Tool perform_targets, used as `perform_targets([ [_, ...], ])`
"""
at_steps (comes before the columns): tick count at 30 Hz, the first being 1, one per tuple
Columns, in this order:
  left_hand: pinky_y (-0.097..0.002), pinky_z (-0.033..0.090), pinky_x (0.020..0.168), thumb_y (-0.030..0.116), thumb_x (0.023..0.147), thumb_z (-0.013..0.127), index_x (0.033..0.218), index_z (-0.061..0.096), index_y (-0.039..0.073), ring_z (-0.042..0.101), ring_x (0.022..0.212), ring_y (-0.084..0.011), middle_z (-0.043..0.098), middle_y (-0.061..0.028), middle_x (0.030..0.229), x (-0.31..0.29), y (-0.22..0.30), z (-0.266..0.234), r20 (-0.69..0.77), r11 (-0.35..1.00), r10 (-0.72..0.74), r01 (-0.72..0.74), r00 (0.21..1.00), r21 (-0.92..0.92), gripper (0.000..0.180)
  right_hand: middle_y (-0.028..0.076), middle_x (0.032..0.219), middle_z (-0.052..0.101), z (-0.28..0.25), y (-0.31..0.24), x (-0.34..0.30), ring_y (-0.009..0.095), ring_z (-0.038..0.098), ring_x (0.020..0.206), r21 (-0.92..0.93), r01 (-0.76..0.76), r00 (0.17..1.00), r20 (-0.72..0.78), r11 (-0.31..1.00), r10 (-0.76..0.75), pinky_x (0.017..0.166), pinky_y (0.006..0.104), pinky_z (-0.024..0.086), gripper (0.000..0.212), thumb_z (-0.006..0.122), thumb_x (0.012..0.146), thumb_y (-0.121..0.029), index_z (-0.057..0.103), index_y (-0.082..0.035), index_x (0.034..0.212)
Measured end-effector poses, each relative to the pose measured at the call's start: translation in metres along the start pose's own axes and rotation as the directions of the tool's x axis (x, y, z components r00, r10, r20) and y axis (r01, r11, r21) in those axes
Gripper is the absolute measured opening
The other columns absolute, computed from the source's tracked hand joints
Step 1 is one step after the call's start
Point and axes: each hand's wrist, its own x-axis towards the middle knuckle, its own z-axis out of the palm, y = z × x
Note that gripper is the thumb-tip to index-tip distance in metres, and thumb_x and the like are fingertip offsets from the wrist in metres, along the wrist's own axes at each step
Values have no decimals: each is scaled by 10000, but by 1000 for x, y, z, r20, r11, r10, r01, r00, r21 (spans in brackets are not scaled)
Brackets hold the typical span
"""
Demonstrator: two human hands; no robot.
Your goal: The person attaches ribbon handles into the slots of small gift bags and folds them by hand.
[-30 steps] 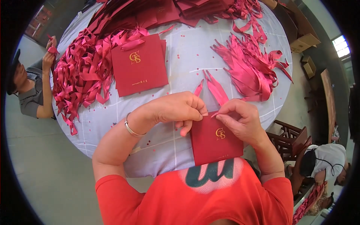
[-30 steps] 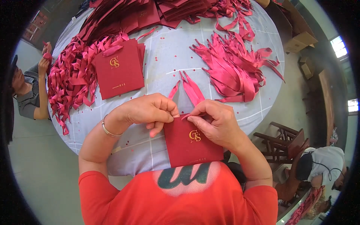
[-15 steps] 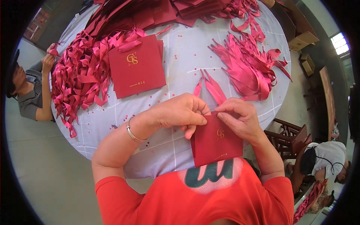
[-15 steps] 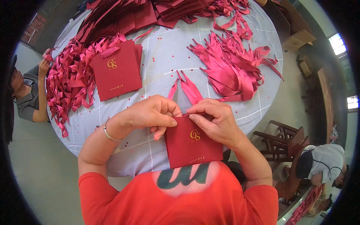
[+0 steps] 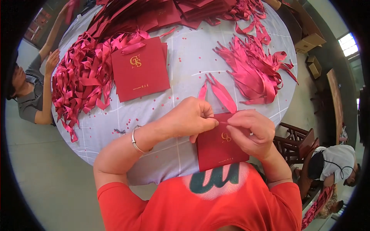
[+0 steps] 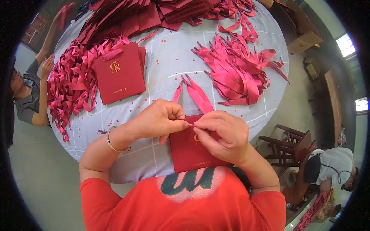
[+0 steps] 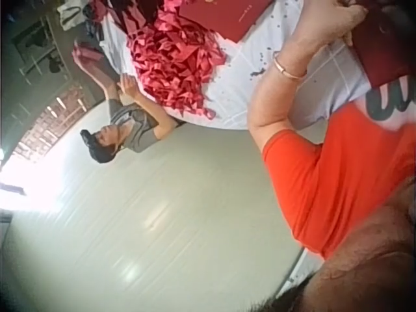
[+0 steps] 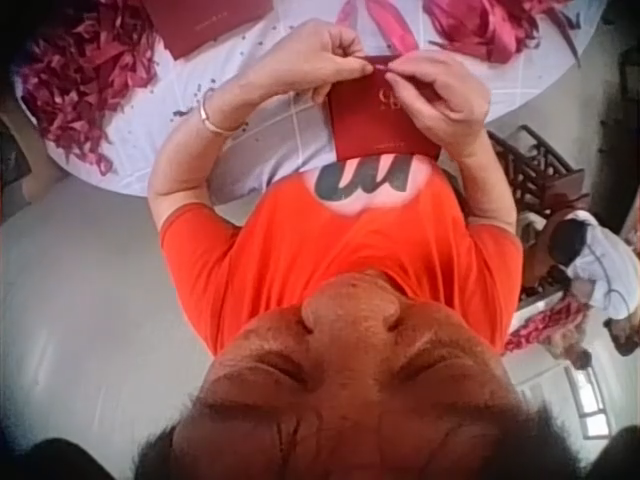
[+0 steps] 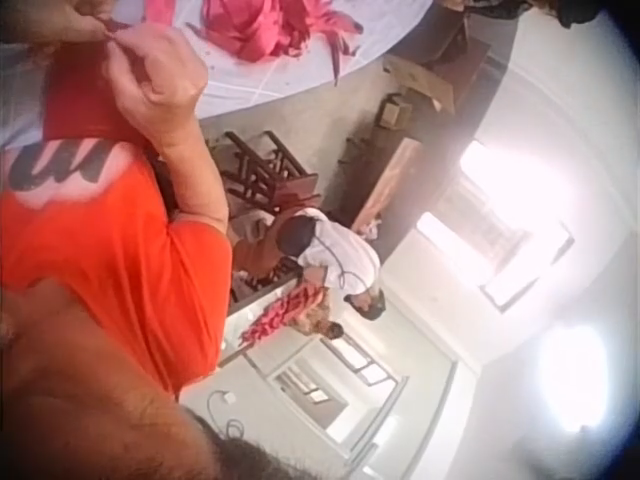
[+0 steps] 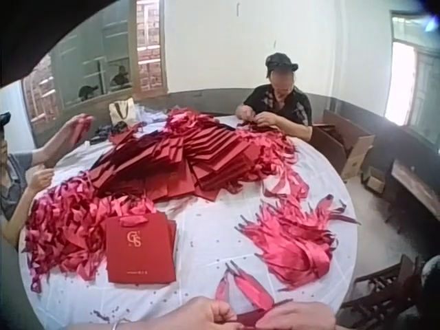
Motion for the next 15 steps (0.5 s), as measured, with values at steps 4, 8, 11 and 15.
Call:
perform_targets([
  [4,-216,383,394,154,955,568,943,587,18,604,456,-108,610,-15,675,0,2,-10,97,998,-35,40,995,-47,139,122,807,675,5,6,-9,214,660,695,53,-79,994,78,995,75,594,284,509,210,745,692,95,672,0,864],
  [8,-213,399,403,116,973,510,1067,560,11,642,507,-122,634,-37,763,0,0,-12,154,992,-45,63,987,-113,149,104,771,661,7,10,-9,191,642,644,80,-70,995,78,994,64,541,274,494,201,743,692,84,666,-8,853],
  [11,-213,398,405,104,971,507,1054,561,6,643,507,-125,629,-36,749,-1,1,-12,133,992,-51,66,990,-105,139,92,761,652,10,11,-8,184,626,603,50,10,995,94,999,-14,508,271,485,207,746,683,70,664,-17,851],
  [15,-217,399,404,99,972,504,1045,560,4,643,506,-129,630,-40,752,-2,5,-11,131,995,-37,49,991,-89,132,81,757,639,12,9,-6,205,625,595,-38,97,987,130,995,-91,500,289,492,212,741,666,62,654,-25,838],
])
